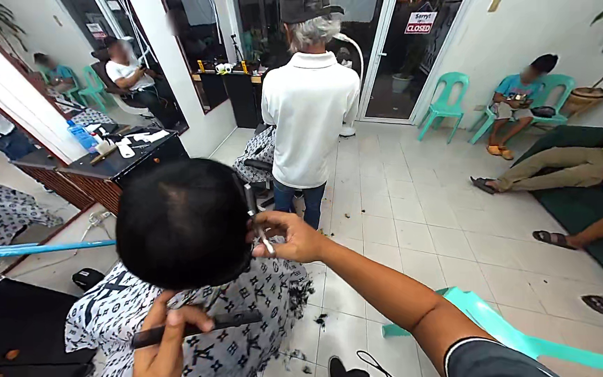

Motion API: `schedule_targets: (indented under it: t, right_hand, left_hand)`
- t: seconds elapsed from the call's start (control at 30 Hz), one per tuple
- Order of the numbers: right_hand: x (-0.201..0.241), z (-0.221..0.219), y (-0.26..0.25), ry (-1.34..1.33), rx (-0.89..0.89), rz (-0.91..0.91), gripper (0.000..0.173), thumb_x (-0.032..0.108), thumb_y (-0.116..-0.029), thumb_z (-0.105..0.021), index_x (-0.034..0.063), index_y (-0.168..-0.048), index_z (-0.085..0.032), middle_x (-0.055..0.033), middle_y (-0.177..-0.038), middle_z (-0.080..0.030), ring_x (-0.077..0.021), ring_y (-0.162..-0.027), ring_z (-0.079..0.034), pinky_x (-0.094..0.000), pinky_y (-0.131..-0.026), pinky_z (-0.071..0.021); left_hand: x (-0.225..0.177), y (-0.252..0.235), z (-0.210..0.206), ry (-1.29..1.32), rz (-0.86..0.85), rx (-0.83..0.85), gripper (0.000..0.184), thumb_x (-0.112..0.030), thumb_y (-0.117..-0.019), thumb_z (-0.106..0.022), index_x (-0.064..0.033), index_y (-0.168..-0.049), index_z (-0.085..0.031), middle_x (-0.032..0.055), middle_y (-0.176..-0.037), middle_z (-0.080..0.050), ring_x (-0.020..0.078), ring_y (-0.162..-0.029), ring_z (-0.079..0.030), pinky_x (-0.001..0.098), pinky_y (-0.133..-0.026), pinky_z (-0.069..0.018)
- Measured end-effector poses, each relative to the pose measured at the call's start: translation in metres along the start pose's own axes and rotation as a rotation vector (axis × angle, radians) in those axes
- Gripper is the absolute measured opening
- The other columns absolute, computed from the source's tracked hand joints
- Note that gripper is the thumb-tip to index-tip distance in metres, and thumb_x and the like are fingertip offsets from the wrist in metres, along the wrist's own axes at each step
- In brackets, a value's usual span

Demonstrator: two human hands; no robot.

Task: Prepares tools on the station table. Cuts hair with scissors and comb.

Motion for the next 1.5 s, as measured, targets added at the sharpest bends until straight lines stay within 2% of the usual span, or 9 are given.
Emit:
schedule_targets:
  t: [0.33, 0.47, 0.6, 0.73, 0.83, 1.1, 1.2, 1.37, 1.5]
  right_hand:
    - [-0.008, 0.010, -0.014, -0.046, 0.186, -0.001, 0.051, 0.026, -0.0938, -0.071, -0.0084, -0.131, -0.059, -0.0136, -0.116, -0.071, -0.0128, -0.103, -0.068, -0.0299, -0.091, -0.0568]
    - [-0.021, 0.012, -0.014, -0.025, 0.312, 0.029, 0.056, 0.034, -0.0934, -0.071, -0.0016, -0.135, -0.057, -0.0090, -0.123, -0.069, -0.0130, -0.105, -0.069, -0.0323, -0.089, -0.0600]
    - [-0.029, 0.029, -0.018, 0.039, 0.463, 0.118, 0.064, 0.045, -0.0942, -0.070, 0.0019, -0.139, -0.055, -0.0066, -0.130, -0.068, -0.0146, -0.115, -0.067, -0.0335, -0.096, -0.0586]
    - [-0.032, 0.073, -0.033, 0.149, 0.660, 0.197, 0.049, 0.038, -0.0924, -0.073, 0.0049, -0.128, -0.065, 0.0000, -0.113, -0.073, -0.0084, -0.102, -0.069, -0.0300, -0.092, -0.0586]
    - [-0.032, 0.103, -0.053, 0.148, 0.891, 0.204, 0.030, 0.032, -0.0886, -0.077, 0.0102, -0.108, -0.074, 0.0059, -0.089, -0.073, -0.0031, -0.080, -0.068, -0.0235, -0.075, -0.0599]
    - [-0.044, 0.105, -0.110, 0.176, 1.596, -0.003, 0.045, 0.050, -0.0885, -0.071, 0.0092, -0.108, -0.072, 0.0000, -0.084, -0.074, -0.0083, -0.073, -0.070, -0.0223, -0.063, -0.0585]
    - [-0.041, 0.066, -0.117, 0.314, 1.662, 0.005, 0.051, 0.055, -0.0879, -0.068, 0.0078, -0.108, -0.071, -0.0006, -0.085, -0.073, -0.0083, -0.072, -0.068, -0.0248, -0.063, -0.0571]
    - [-0.026, 0.028, -0.110, 0.401, 1.582, 0.061, 0.011, 0.016, -0.0917, -0.075, 0.0056, -0.093, -0.074, 0.0014, -0.068, -0.067, -0.0039, -0.059, -0.062, -0.0198, -0.056, -0.0524]
    - [-0.030, 0.035, -0.108, 0.493, 1.526, 0.146, 0.026, 0.029, -0.0885, -0.079, 0.0084, -0.103, -0.074, 0.0035, -0.068, -0.063, -0.0035, -0.059, -0.057, -0.0207, -0.055, -0.0483]
  left_hand:
    - [-0.007, 0.005, -0.010, -0.081, 0.004, -0.332, 0.014, -0.040, -0.1048, -0.055, -0.0275, -0.110, -0.060, -0.0163, -0.067, -0.065, -0.0027, -0.055, -0.061, 0.0139, -0.055, -0.0529]
    - [-0.011, 0.004, -0.015, 0.316, 0.007, -0.458, 0.022, -0.050, -0.0999, -0.057, -0.0388, -0.107, -0.074, -0.0158, -0.085, -0.072, -0.0003, -0.078, -0.068, 0.0208, -0.072, -0.0581]
    - [0.004, 0.012, -0.012, -0.054, 0.173, -0.471, 0.014, -0.028, -0.1064, -0.049, -0.0216, -0.120, -0.049, -0.0044, -0.099, -0.075, 0.0101, -0.087, -0.074, 0.0266, -0.076, -0.0617]
    - [-0.020, 0.010, -0.030, -0.232, 0.159, -0.278, 0.023, -0.024, -0.1027, -0.057, -0.0129, -0.120, -0.047, -0.0026, -0.087, -0.075, 0.0107, -0.078, -0.074, 0.0286, -0.073, -0.0626]
    - [-0.056, -0.008, -0.042, -0.053, -0.046, -0.479, 0.020, -0.043, -0.1031, -0.057, -0.0270, -0.115, -0.057, -0.0088, -0.092, -0.077, 0.0059, -0.077, -0.073, 0.0233, -0.069, -0.0614]
    - [-0.030, -0.001, -0.057, -0.114, 0.053, -0.843, 0.014, -0.027, -0.1106, -0.040, -0.0165, -0.116, -0.048, 0.0010, -0.095, -0.076, 0.0128, -0.080, -0.074, 0.0241, -0.065, -0.0606]
    - [-0.020, 0.008, -0.068, -0.082, 0.014, -0.852, 0.014, -0.026, -0.1101, -0.040, -0.0167, -0.116, -0.048, 0.0019, -0.097, -0.076, 0.0132, -0.081, -0.074, 0.0243, -0.067, -0.0612]
    - [-0.022, 0.010, -0.077, -0.134, -0.023, -0.843, 0.010, -0.023, -0.1088, -0.043, -0.0162, -0.116, -0.046, 0.0027, -0.094, -0.076, 0.0147, -0.081, -0.075, 0.0265, -0.069, -0.0617]
    - [-0.018, 0.013, -0.079, -0.245, 0.039, -0.735, 0.011, -0.021, -0.1076, -0.046, -0.0149, -0.117, -0.045, 0.0006, -0.091, -0.076, 0.0141, -0.082, -0.075, 0.0282, -0.073, -0.0623]
Point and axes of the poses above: each hand's wrist, its own y-axis away from the middle knuckle, its own z-axis out of the back of the hand, x = y × z, the point moved 6 cm from there along -y, towards the middle knuckle
